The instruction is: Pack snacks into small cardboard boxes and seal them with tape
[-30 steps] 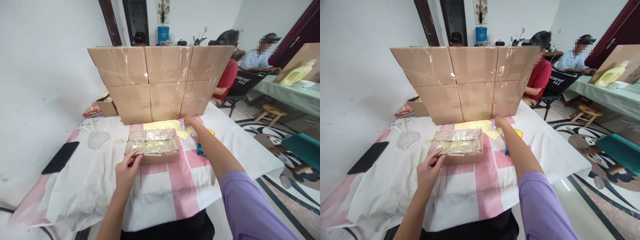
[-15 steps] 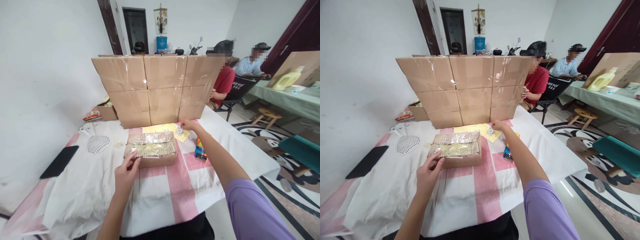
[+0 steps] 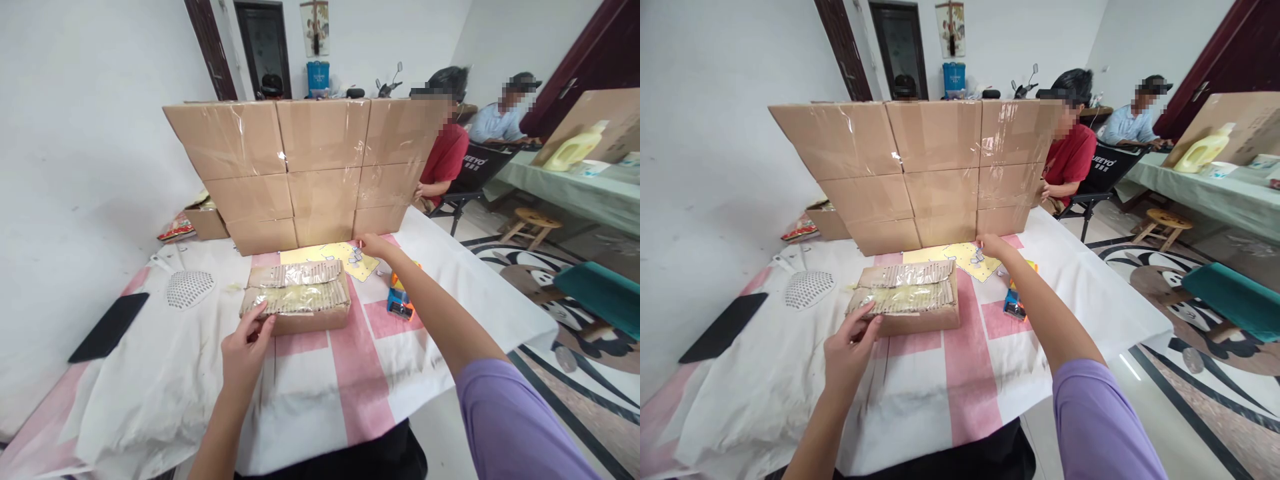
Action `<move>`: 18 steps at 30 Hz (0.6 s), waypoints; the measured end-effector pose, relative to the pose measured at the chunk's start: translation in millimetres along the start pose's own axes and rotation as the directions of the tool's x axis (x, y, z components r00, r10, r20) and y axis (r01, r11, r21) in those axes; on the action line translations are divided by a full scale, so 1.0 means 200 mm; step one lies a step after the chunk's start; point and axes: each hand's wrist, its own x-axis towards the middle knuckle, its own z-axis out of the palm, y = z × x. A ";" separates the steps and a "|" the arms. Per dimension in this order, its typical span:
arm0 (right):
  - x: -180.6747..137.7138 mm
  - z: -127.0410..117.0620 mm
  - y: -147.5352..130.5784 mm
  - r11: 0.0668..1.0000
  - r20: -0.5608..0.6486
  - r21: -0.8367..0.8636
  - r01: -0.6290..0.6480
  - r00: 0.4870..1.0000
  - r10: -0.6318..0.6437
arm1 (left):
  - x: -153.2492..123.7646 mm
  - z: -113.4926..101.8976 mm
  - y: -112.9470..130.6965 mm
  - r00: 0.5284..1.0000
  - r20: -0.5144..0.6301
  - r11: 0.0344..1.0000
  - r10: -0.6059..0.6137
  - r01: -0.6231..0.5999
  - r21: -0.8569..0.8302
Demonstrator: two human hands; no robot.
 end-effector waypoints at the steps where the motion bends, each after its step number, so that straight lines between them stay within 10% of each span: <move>1: -0.01 0.00 0.00 1.000 -0.008 0.005 0.010 1.000 -0.010 | 0.00 0.00 0.00 1.000 0.003 1.000 0.001 -0.001 0.006; 18: -0.07 -0.03 -0.02 0.999 -0.135 0.038 0.000 0.991 0.005 | -0.01 0.00 0.02 1.000 0.000 0.999 -0.023 0.023 0.029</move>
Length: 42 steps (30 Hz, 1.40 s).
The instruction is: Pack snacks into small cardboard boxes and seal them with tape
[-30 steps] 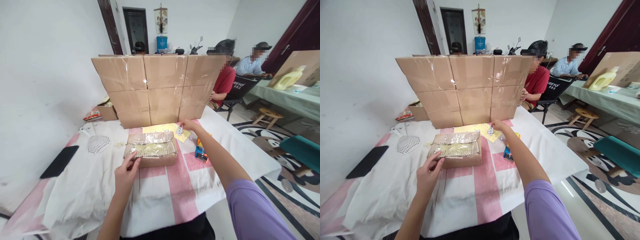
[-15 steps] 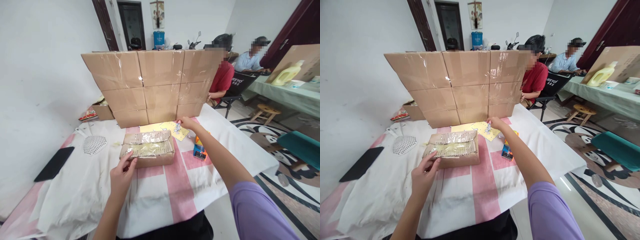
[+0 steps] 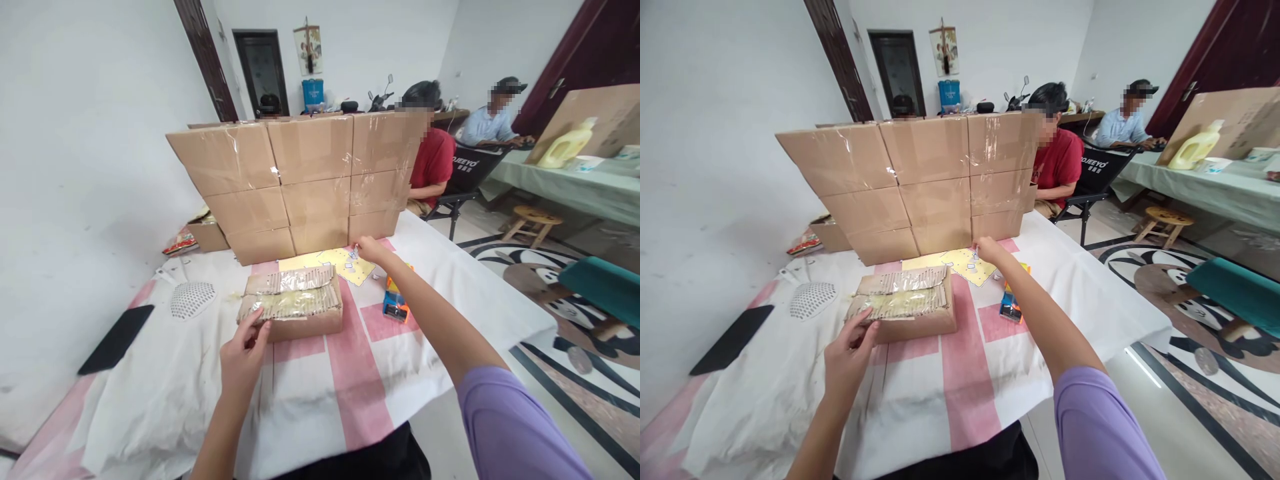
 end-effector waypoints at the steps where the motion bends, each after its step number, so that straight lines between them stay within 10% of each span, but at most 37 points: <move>1: 0.00 0.00 0.00 1.000 -0.001 0.000 -0.008 1.000 0.008 | 0.00 0.00 0.00 1.000 -0.004 1.000 0.005 -0.005 0.001; 42: -0.11 -0.04 -0.07 1.000 -0.208 0.009 -0.023 0.978 0.024 | -0.02 0.04 0.03 0.998 -0.060 0.995 -0.018 0.023 0.093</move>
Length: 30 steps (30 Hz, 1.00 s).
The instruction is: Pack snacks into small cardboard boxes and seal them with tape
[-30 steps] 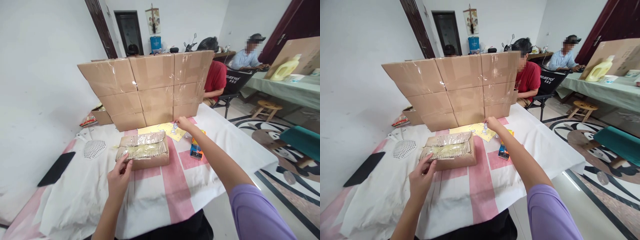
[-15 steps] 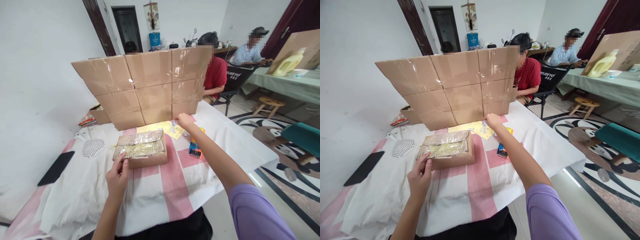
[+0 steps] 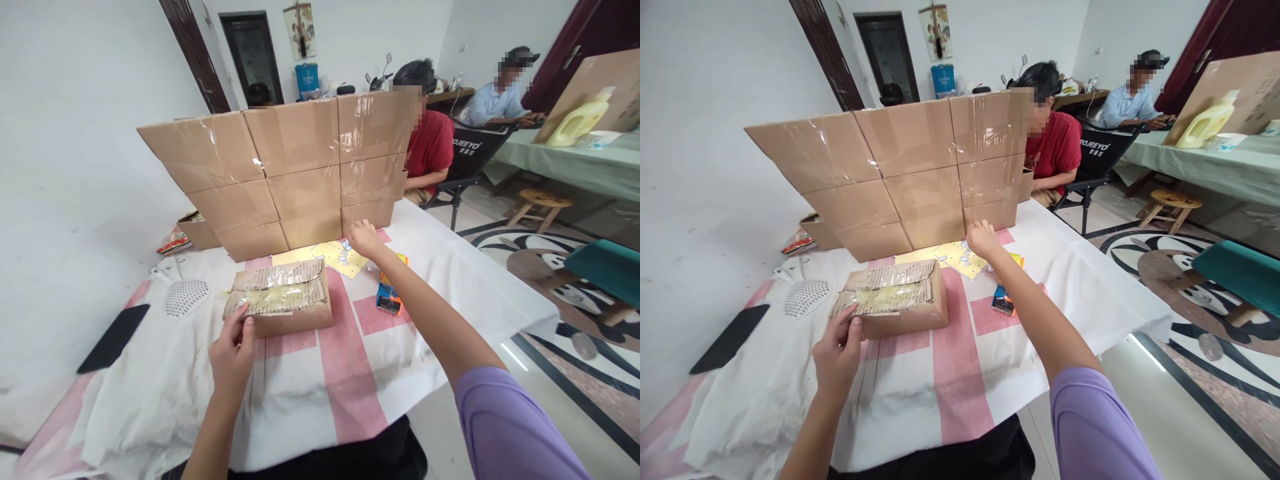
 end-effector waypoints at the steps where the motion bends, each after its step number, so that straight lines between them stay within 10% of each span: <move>1: 0.01 0.01 0.01 1.000 -0.005 0.029 0.000 1.000 0.000 | 0.00 -0.01 0.00 1.000 -0.001 1.000 0.020 -0.020 0.005; 8: 0.04 0.00 0.02 0.951 -0.111 0.292 0.099 0.991 -0.069 | 0.27 -0.04 0.27 0.919 -0.182 0.937 0.350 -0.346 0.051; 11: 0.01 -0.03 -0.01 0.903 -0.160 0.394 0.171 0.980 -0.116 | 0.52 0.09 0.53 0.915 0.157 0.926 0.371 -0.377 0.010; 15: -0.02 -0.04 -0.10 0.837 -0.207 0.513 0.190 0.974 -0.095 | 0.81 0.49 0.73 0.727 0.657 0.979 0.200 -0.182 -0.096; 20: -0.02 -0.01 -0.14 0.776 -0.277 0.619 0.122 0.958 0.071 | 0.93 0.89 0.69 0.575 0.812 0.994 0.106 -0.035 -0.105; 30: -0.03 0.03 -0.06 0.652 -0.263 0.758 0.028 0.927 0.266 | 1.02 1.04 0.65 0.520 0.840 0.987 0.153 -0.113 -0.110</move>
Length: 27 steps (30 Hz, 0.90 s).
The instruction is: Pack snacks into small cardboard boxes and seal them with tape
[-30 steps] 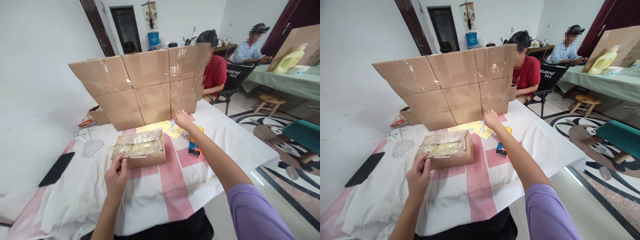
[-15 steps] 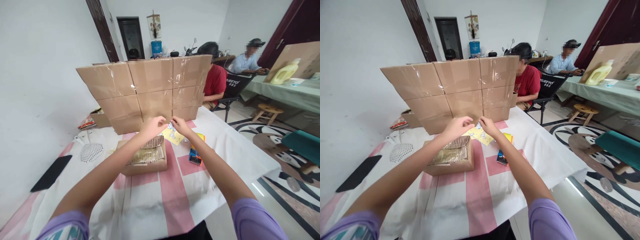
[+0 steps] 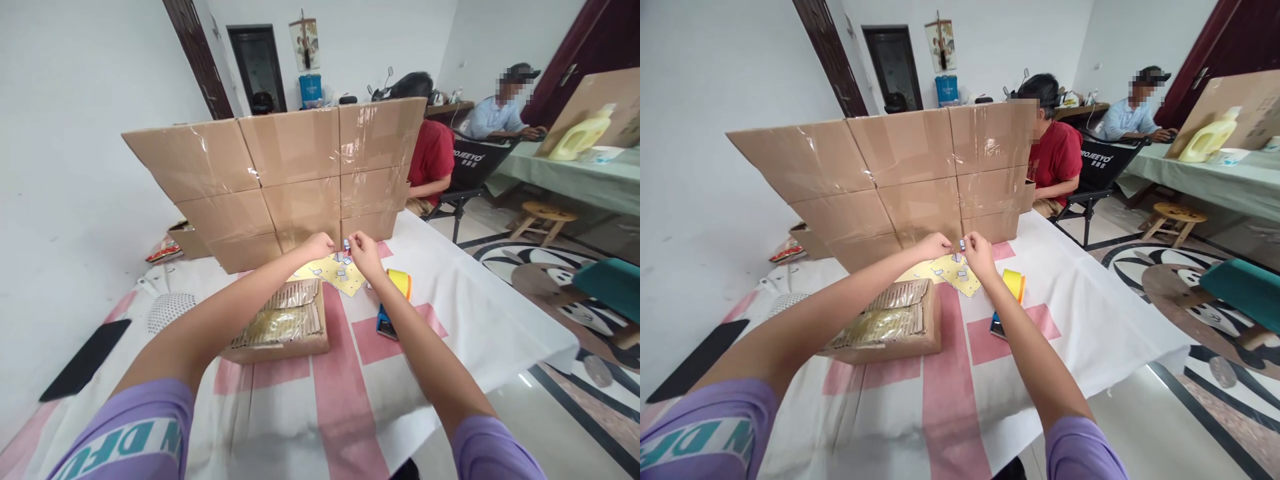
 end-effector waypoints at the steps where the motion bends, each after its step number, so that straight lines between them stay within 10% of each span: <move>1: -0.01 0.00 0.00 1.000 0.005 0.012 -0.011 1.000 0.011 | 0.02 0.00 0.00 1.000 -0.008 1.000 0.012 -0.012 -0.005; 9: -0.07 0.00 -0.02 0.993 0.059 0.077 -0.088 0.995 0.084 | 0.02 0.03 0.01 0.989 -0.074 0.987 0.127 -0.133 -0.088; 19: -0.13 0.07 0.00 0.899 0.177 -0.393 -0.191 0.944 0.278 | -0.11 -0.02 -0.01 0.994 -0.041 0.991 0.101 -0.104 -0.082; 27: -0.15 0.09 0.02 0.875 0.180 -0.433 -0.219 0.930 0.322 | -0.18 -0.06 0.03 0.998 -0.013 0.996 0.064 -0.065 -0.057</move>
